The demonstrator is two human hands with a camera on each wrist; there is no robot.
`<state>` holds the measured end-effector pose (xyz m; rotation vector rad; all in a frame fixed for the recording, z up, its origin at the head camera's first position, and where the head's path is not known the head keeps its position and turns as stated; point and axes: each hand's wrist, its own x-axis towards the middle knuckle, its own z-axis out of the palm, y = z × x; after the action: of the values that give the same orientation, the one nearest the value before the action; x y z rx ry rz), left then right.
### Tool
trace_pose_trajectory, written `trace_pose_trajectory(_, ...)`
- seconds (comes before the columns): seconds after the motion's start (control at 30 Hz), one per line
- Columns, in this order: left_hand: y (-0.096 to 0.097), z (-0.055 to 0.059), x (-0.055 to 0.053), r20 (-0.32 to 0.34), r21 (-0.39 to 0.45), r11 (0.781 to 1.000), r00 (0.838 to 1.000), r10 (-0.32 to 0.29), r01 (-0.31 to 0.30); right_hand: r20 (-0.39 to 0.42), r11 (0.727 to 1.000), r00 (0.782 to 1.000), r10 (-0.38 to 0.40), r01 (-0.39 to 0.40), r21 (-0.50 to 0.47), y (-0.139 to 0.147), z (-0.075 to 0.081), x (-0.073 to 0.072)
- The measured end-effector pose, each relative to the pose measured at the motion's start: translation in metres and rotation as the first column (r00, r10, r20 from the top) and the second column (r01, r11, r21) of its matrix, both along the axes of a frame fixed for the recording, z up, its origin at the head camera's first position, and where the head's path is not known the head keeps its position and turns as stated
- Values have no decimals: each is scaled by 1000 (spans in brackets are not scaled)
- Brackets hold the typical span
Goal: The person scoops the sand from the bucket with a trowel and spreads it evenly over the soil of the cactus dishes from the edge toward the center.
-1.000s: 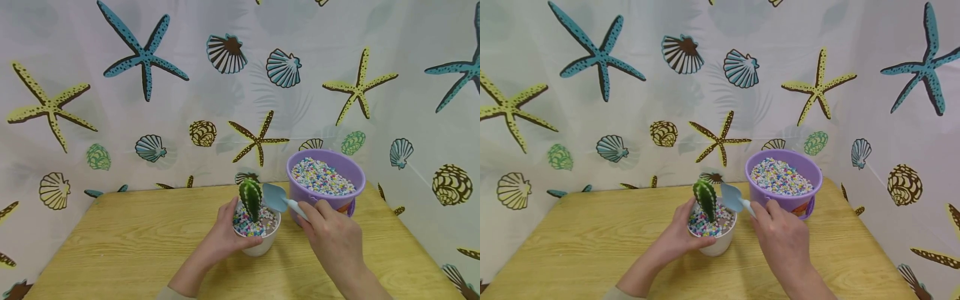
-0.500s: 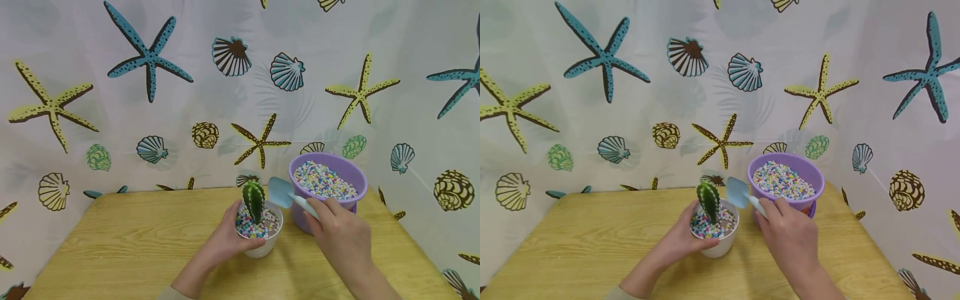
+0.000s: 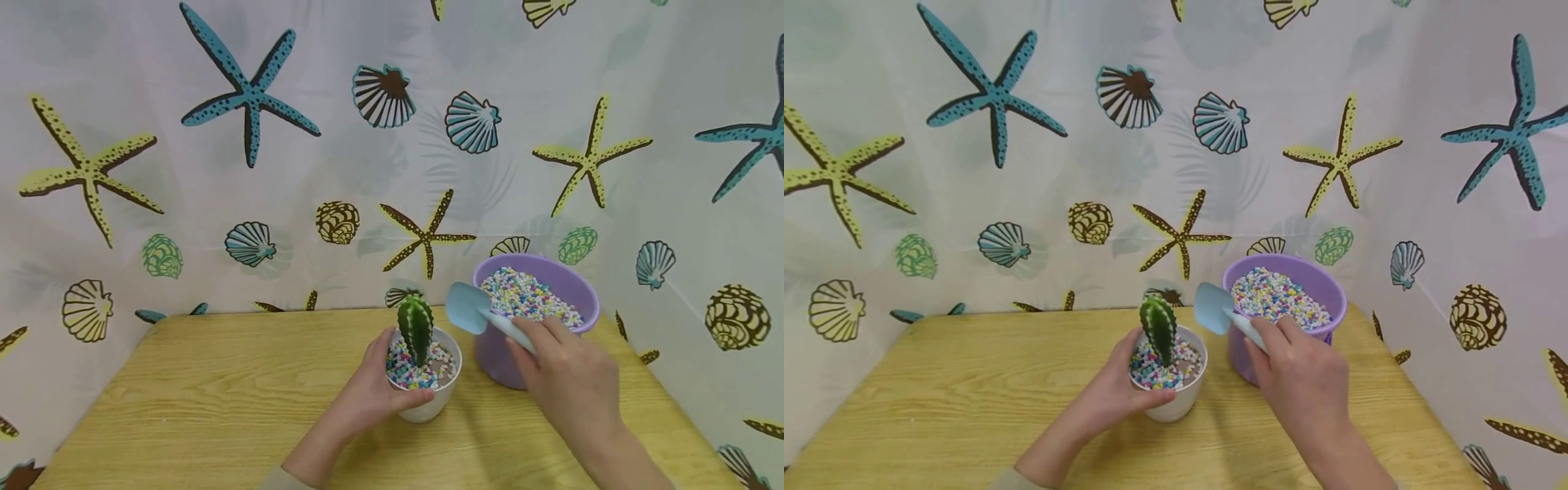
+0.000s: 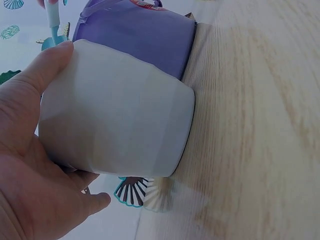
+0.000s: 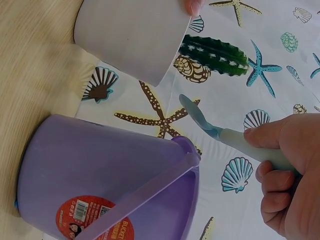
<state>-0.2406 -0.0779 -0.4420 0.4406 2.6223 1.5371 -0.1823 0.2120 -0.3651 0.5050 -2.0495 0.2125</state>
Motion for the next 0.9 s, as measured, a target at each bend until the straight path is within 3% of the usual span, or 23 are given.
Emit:
trace_pose_trajectory(0.4, -2, -1, -1, -24, -7, 1000, 1000, -4, 4, -13, 1000, 1000, -21, 21, 12, 16, 14, -3)
trace_pose_trajectory(0.9, -6, 0, -2, -20, 1, 1000, 1000, -6, 6, 105, 992, 988, -114, 119, -39, 45, 26, -5)
